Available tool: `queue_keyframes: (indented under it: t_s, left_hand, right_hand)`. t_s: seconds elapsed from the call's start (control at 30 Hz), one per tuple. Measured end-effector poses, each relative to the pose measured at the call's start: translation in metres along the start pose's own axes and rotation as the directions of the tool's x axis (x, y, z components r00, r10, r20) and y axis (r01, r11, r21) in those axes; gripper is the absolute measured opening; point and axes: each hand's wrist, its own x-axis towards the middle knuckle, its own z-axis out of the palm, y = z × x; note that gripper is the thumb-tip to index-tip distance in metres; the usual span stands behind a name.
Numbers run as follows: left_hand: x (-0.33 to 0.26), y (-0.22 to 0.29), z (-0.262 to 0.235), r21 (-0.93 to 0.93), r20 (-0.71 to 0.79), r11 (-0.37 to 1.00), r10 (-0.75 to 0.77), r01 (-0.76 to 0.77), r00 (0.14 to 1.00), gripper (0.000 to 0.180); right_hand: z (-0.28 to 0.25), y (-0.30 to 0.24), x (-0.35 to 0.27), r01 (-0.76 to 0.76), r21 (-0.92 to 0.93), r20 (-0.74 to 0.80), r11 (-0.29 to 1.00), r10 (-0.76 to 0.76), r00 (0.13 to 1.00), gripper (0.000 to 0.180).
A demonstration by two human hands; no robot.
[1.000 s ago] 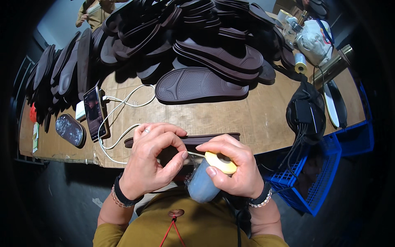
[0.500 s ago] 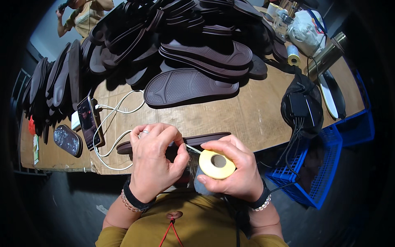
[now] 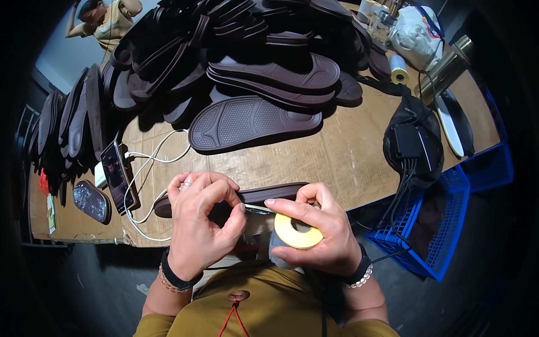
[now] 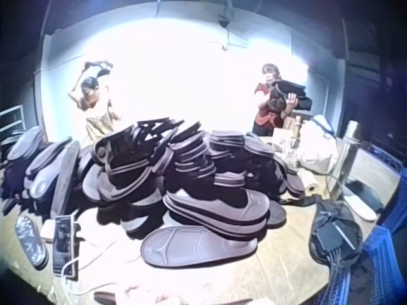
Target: Apply protective adhesive tape to the edges of shoe insoles.
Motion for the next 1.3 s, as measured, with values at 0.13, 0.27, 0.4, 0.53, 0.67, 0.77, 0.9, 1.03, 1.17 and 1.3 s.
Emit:
queue_keyframes:
  t_s: [0.13, 0.27, 0.4, 0.53, 0.67, 0.77, 0.9, 1.03, 1.17, 1.3]
  left_hand:
    - [0.002, 0.000, -0.002, -0.013, 0.015, 1.000, -0.004, 0.005, 1.000, 0.011]
    - [0.003, 0.000, -0.001, -0.010, 0.017, 1.000, -0.006, 0.006, 1.000, 0.010]
    - [0.002, 0.000, 0.003, 0.021, -0.013, 1.000, -0.005, 0.005, 1.000, 0.011]
    - [0.002, 0.001, 0.006, 0.046, -0.038, 0.999, 0.004, -0.002, 0.999, 0.013]
    - [0.001, 0.000, 0.004, 0.030, -0.034, 1.000, 0.003, -0.002, 0.999, 0.015]
    - [0.002, 0.002, 0.004, 0.018, -0.032, 1.000, -0.009, 0.009, 0.999, 0.017]
    - [0.002, 0.002, 0.004, 0.003, -0.029, 1.000, -0.014, 0.014, 0.999, 0.017]
    - [0.002, 0.002, 0.005, 0.010, -0.046, 1.000, -0.020, 0.021, 0.999, 0.016]
    - [0.001, 0.001, 0.005, 0.009, -0.044, 1.000, -0.022, 0.023, 0.999, 0.016]
    - [0.000, 0.001, 0.005, -0.014, -0.046, 1.000, -0.024, 0.023, 0.999, 0.016]
  right_hand:
    - [0.000, 0.000, 0.003, -0.055, -0.010, 0.002, 0.998, 0.055, 0.998, 0.065]
    - [0.000, 0.002, 0.007, -0.014, 0.011, -0.048, 1.000, 0.015, 0.999, 0.056]
    - [-0.005, -0.003, 0.010, 0.073, -0.104, 0.019, 0.992, -0.072, 0.997, 0.047]
    - [-0.006, -0.013, 0.012, 0.073, -0.162, 0.044, 0.984, -0.067, 0.997, 0.050]
    - [-0.008, -0.016, 0.013, 0.082, -0.188, 0.085, 0.979, -0.067, 0.994, 0.051]
    - [-0.008, -0.012, 0.009, 0.062, -0.200, 0.084, 0.978, -0.046, 0.995, 0.051]
    - [-0.007, -0.013, 0.009, 0.027, -0.181, 0.079, 0.983, -0.013, 0.997, 0.051]
    - [-0.009, -0.015, 0.011, 0.003, -0.173, 0.086, 0.985, 0.012, 0.996, 0.051]
    - [-0.010, -0.019, 0.015, 0.045, -0.173, 0.094, 0.984, -0.029, 0.995, 0.046]
    - [-0.012, -0.023, 0.017, 0.032, -0.172, 0.086, 0.985, -0.018, 0.996, 0.045]
